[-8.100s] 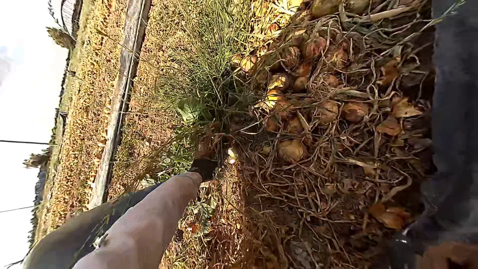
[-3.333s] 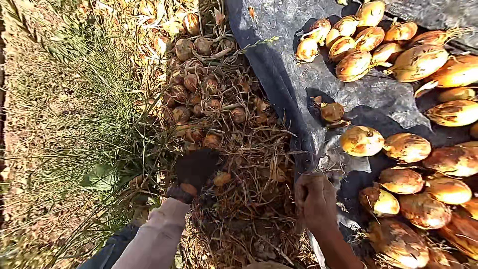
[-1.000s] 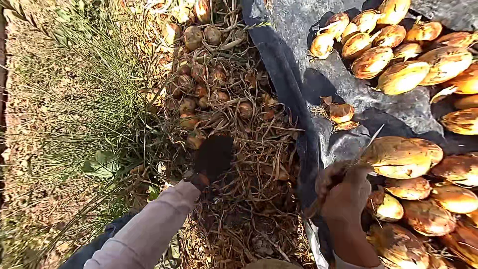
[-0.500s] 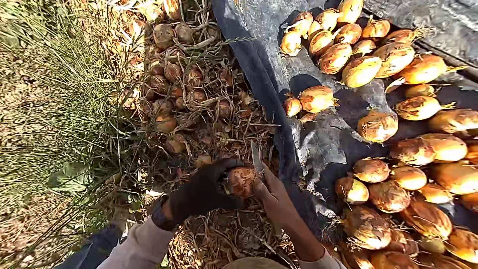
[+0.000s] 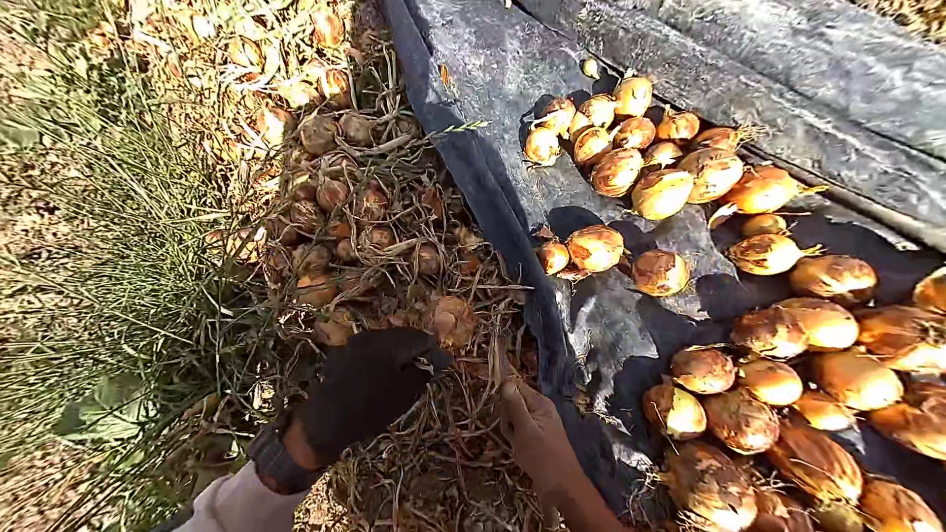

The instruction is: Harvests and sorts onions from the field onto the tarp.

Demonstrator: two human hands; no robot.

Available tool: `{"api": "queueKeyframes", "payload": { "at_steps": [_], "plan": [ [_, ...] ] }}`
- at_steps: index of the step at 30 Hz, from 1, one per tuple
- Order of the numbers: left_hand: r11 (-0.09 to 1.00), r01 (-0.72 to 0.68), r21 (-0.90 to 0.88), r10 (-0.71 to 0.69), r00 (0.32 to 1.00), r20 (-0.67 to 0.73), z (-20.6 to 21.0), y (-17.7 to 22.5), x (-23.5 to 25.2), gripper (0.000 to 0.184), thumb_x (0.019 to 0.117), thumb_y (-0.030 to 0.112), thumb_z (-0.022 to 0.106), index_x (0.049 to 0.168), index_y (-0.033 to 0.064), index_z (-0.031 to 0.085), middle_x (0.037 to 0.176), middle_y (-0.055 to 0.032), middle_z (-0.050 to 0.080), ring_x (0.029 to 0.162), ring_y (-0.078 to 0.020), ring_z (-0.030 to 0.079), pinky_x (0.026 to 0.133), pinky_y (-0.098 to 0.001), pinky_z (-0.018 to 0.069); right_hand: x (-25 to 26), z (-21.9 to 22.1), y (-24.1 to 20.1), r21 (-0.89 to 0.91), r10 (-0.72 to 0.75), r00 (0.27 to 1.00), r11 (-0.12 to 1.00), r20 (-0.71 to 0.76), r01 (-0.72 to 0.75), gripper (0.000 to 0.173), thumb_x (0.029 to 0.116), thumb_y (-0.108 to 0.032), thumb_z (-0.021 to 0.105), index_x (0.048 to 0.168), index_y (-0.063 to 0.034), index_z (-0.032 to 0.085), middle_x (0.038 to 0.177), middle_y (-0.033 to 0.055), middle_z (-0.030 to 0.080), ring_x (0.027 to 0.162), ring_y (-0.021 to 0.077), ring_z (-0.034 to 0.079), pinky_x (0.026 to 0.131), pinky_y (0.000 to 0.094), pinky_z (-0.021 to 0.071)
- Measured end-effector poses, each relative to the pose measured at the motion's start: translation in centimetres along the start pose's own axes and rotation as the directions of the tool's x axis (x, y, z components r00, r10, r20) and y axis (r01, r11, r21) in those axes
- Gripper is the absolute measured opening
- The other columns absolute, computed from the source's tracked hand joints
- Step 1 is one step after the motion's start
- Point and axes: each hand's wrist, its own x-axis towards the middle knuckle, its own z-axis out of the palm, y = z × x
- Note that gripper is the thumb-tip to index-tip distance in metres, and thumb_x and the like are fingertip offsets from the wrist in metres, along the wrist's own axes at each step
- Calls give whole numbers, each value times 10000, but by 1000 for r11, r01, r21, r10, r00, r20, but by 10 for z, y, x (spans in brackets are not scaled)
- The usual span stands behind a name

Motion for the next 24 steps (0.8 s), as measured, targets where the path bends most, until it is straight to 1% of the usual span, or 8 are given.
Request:
{"api": "queueKeyframes", "payload": {
  "at_steps": [3,5,9,13,15,17,20,24],
  "plan": [
    [982,-76,-172,127,943,309,17,35,5,260,1031,258,558,1184,133,727,1095,-65,744,980,-228,722,861,-471,589,0,-5,-1,-13,39,999,999,11,-39,815,853,-794,572,1200,-62,664,859,-9,656,751,100,623,704,349,558],
    [977,-42,-208,139,868,477,34,43,13,289,1044,277,540,1202,101,705,1111,-119,734,1035,-302,707,901,-550,553,-1,-3,-12,56,-65,994,996,-91,70,590,904,-645,641,1078,-81,661,808,-50,663,679,40,619,635,271,558],
    [975,67,-213,4,949,315,41,38,42,249,1028,313,559,1055,161,755,882,-26,725,823,-190,693,768,-462,569,15,-32,-33,-283,-257,960,934,-111,217,469,955,-623,592,955,-176,735,741,-80,678,663,32,653,598,308,574],
    [966,124,-226,-101,989,110,46,65,84,250,1032,310,601,1140,157,766,980,-41,751,891,-204,713,820,-468,586,29,-56,-56,-300,-224,947,942,-229,150,584,960,-727,457,932,-196,697,614,-53,561,510,94,540,480,346,495],
    [944,271,-190,-250,960,130,44,71,110,359,1083,340,504,1222,87,717,1049,-169,735,980,-357,708,864,-592,551,21,-62,-72,-140,-154,943,983,-295,117,676,972,-772,317,736,-186,558,538,-42,433,427,100,410,402,300,390],
    [893,398,-211,-363,913,185,50,57,125,431,1102,363,450,1175,11,686,1034,-244,706,969,-435,688,839,-657,521,10,-74,-85,-31,-122,919,992,-376,119,673,970,-777,304,659,-208,487,519,-53,405,396,83,367,373,262,355],
    [850,501,-162,-426,835,350,76,58,129,565,1059,496,502,1144,-34,676,1073,-283,684,1026,-469,668,858,-674,519,1,-89,-81,86,-110,865,981,-490,173,587,980,-729,395,737,-209,519,543,-48,435,382,77,370,354,242,373],
    [695,608,-385,-445,783,434,96,74,127,646,1016,578,544,1142,-46,656,1039,-282,672,980,-449,662,841,-647,526,-3,-74,-67,61,-53,907,994,-417,87,585,1029,-662,321,762,-184,529,547,-47,451,392,80,399,367,252,395]
  ]
}}
